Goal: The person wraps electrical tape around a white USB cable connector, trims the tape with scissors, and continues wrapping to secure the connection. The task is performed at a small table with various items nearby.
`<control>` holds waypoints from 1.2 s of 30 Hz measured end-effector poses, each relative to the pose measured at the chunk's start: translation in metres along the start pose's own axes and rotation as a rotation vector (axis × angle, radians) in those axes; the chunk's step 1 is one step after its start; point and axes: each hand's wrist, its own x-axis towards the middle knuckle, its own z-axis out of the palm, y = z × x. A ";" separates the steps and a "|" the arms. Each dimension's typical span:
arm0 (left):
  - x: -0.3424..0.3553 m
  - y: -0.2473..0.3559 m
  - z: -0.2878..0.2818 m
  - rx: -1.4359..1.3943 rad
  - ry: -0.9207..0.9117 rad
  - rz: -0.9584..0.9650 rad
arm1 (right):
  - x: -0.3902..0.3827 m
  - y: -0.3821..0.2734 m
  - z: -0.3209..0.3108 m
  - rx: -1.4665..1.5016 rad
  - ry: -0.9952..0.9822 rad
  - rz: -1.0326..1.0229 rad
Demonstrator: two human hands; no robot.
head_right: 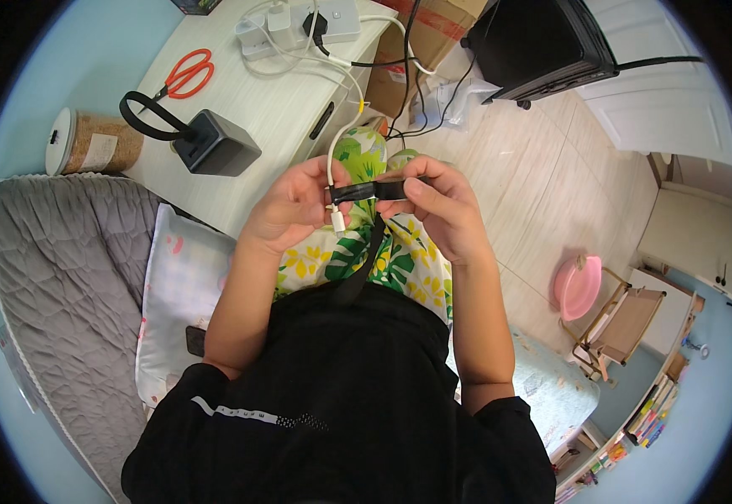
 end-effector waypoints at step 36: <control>-0.041 0.006 0.051 0.456 0.362 0.122 | -0.037 -0.019 0.092 -0.876 0.172 -0.450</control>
